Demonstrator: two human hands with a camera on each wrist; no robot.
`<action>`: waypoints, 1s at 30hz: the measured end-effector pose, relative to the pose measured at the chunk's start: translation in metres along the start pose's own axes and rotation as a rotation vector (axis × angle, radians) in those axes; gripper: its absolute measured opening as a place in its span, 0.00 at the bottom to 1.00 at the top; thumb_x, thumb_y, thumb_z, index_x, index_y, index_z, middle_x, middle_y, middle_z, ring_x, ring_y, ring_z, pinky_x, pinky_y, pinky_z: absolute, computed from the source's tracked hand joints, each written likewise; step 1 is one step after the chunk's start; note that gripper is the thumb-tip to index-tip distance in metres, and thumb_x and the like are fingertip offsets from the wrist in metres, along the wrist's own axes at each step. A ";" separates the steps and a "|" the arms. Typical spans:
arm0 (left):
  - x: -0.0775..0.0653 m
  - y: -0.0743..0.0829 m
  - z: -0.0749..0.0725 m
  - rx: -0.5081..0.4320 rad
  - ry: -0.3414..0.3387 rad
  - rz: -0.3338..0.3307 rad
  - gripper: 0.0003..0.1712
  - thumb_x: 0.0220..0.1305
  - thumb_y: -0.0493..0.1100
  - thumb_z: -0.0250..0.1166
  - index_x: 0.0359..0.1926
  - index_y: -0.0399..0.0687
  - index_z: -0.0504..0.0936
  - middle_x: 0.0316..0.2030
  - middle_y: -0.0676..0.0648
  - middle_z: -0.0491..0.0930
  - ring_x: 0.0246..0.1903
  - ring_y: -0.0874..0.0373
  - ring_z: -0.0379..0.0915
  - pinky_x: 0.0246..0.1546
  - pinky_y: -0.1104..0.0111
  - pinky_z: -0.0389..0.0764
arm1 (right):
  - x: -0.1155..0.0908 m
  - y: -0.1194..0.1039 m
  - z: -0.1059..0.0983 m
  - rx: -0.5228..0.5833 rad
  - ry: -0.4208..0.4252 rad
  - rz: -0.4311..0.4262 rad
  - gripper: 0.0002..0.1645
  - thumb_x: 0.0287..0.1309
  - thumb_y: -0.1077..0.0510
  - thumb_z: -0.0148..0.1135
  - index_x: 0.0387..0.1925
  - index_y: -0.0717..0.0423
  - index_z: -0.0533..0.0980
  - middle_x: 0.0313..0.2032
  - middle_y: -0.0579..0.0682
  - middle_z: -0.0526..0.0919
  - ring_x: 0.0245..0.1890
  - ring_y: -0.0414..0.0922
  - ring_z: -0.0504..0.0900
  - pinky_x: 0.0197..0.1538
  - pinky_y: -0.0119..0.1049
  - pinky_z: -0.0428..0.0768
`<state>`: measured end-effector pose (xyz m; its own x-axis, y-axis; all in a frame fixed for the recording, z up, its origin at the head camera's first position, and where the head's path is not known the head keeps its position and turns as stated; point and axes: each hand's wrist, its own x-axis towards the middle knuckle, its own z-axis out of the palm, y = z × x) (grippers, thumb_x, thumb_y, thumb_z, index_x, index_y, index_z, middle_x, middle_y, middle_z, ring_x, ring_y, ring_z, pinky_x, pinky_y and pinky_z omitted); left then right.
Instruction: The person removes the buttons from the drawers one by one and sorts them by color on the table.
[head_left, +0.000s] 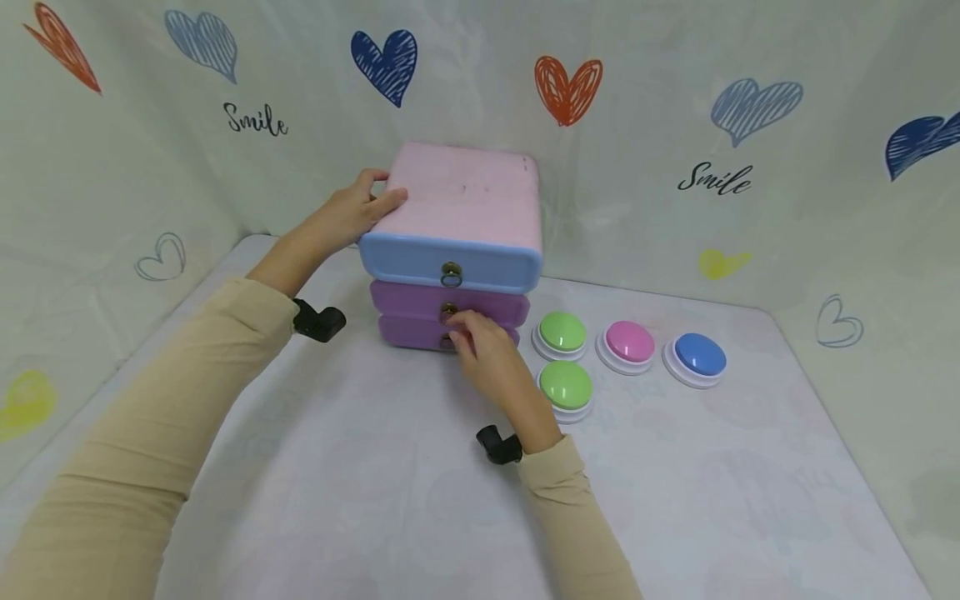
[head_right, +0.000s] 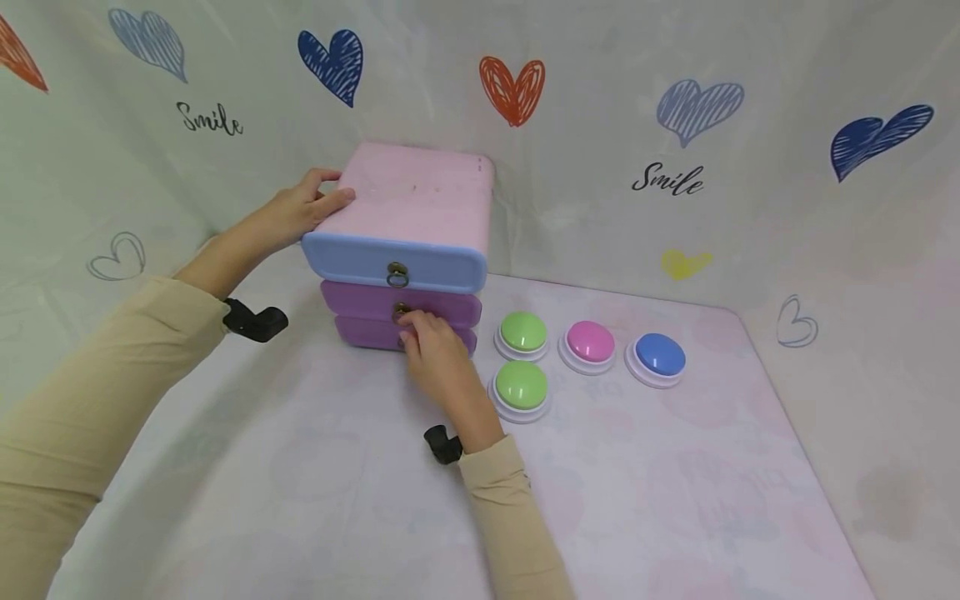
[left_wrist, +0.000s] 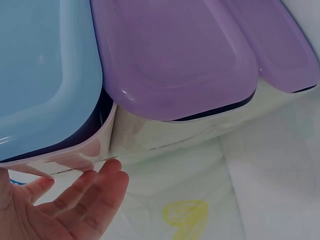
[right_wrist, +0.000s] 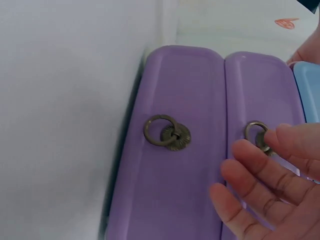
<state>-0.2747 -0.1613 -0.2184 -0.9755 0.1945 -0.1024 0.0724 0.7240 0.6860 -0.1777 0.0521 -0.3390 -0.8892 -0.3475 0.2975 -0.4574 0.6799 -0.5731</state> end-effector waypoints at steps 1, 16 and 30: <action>0.000 0.000 0.000 0.003 0.000 -0.001 0.45 0.66 0.67 0.40 0.73 0.51 0.37 0.64 0.32 0.61 0.56 0.40 0.67 0.57 0.49 0.68 | 0.000 0.001 -0.001 -0.005 -0.002 0.000 0.11 0.66 0.59 0.50 0.45 0.57 0.75 0.41 0.50 0.81 0.40 0.44 0.78 0.45 0.37 0.77; -0.001 0.003 0.002 0.011 0.001 -0.007 0.44 0.66 0.67 0.40 0.73 0.51 0.36 0.64 0.32 0.61 0.54 0.39 0.67 0.55 0.48 0.69 | -0.003 0.018 -0.001 -0.084 -0.329 0.058 0.17 0.64 0.62 0.51 0.53 0.58 0.75 0.28 0.49 0.77 0.32 0.43 0.73 0.41 0.36 0.73; -0.001 0.003 0.002 0.014 0.000 -0.011 0.45 0.65 0.68 0.40 0.73 0.52 0.36 0.65 0.32 0.59 0.55 0.38 0.67 0.56 0.47 0.69 | -0.006 0.021 0.015 -0.187 -0.438 0.110 0.31 0.63 0.56 0.54 0.68 0.47 0.61 0.43 0.57 0.75 0.44 0.50 0.75 0.52 0.46 0.73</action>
<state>-0.2735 -0.1582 -0.2181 -0.9763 0.1864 -0.1098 0.0645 0.7352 0.6748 -0.1818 0.0593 -0.3644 -0.8684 -0.4787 -0.1294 -0.3880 0.8184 -0.4238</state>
